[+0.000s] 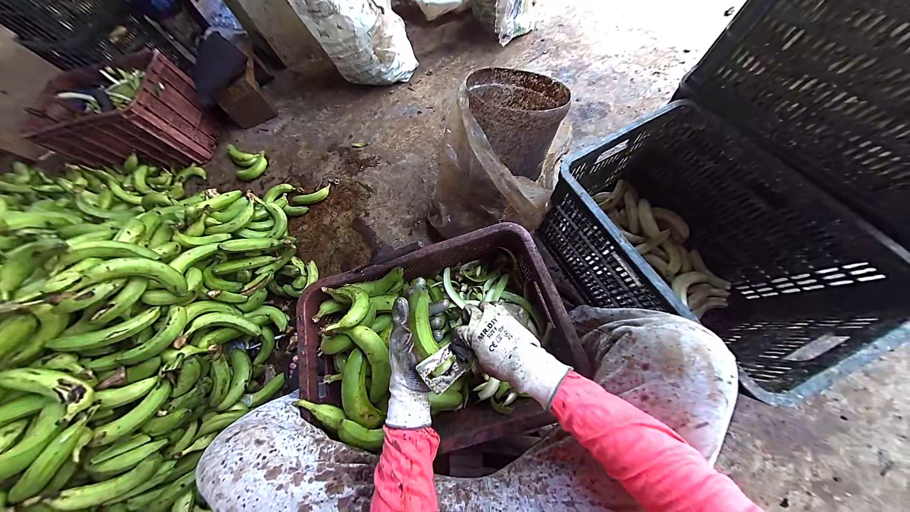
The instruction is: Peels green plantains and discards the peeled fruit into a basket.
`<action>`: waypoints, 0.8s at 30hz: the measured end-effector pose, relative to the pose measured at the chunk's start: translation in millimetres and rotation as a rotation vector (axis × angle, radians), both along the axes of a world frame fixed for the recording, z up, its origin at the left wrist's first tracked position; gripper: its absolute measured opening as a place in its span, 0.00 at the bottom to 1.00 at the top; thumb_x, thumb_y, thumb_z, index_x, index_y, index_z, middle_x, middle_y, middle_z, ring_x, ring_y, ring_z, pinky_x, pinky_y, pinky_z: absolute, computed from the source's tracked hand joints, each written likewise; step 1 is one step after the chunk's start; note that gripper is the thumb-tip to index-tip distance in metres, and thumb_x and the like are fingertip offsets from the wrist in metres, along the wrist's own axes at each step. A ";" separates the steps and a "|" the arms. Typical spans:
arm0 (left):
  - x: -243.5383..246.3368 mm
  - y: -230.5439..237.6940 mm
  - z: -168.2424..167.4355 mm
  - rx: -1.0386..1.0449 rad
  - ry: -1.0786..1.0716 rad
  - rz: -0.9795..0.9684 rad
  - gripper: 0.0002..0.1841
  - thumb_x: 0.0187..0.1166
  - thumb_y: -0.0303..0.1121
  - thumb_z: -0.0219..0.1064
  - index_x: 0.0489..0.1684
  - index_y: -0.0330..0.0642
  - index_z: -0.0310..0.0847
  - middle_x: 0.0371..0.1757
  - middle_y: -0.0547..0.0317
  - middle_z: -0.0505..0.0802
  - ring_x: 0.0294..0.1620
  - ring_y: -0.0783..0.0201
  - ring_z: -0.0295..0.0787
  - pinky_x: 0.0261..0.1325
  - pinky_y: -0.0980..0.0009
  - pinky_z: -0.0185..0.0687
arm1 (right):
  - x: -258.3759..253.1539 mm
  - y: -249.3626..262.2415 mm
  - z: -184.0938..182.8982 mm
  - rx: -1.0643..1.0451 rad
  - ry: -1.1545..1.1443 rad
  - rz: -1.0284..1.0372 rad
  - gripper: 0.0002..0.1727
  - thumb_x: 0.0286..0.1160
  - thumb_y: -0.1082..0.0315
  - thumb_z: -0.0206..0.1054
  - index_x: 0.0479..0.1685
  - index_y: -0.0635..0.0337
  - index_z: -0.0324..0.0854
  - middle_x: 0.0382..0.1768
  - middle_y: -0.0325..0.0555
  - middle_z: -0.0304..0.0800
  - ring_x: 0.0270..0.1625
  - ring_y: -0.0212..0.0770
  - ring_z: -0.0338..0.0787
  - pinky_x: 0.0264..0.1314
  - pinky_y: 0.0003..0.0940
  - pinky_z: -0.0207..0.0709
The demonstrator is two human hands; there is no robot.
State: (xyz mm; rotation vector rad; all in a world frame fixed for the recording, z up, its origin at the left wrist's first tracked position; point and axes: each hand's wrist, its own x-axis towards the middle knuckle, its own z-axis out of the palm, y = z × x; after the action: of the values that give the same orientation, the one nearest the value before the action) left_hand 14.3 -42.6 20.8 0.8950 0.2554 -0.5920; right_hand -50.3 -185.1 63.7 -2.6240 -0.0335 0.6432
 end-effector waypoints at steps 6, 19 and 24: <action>-41.4 -25.4 9.1 -0.058 0.059 0.067 0.27 0.95 0.49 0.31 0.43 0.47 0.78 0.27 0.61 0.88 0.25 0.68 0.88 0.27 0.72 0.87 | 13.2 4.1 -3.9 -0.141 -0.044 -0.459 0.19 0.83 0.74 0.57 0.68 0.55 0.85 0.70 0.68 0.83 0.73 0.71 0.82 0.67 0.69 0.75; -17.0 -0.7 -2.3 0.053 -0.361 0.107 0.26 0.95 0.48 0.36 0.89 0.53 0.52 0.62 0.57 0.91 0.56 0.63 0.92 0.56 0.65 0.90 | -2.8 -3.0 12.8 -0.030 0.009 -0.294 0.18 0.78 0.74 0.63 0.64 0.52 0.86 0.67 0.69 0.83 0.70 0.70 0.83 0.65 0.67 0.77; 9.8 -11.1 -9.1 -0.127 -0.363 0.216 0.26 0.94 0.54 0.31 0.84 0.60 0.57 0.59 0.55 0.93 0.42 0.62 0.95 0.36 0.70 0.91 | -9.3 2.4 18.4 -0.031 -0.032 -0.219 0.17 0.81 0.73 0.60 0.63 0.51 0.87 0.67 0.65 0.83 0.71 0.67 0.82 0.69 0.64 0.75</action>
State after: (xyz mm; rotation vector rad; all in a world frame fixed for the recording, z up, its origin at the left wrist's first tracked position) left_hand 24.1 -53.7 11.7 0.8224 -0.0147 -0.2356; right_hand -59.6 -182.7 82.1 -2.6179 0.2526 0.5291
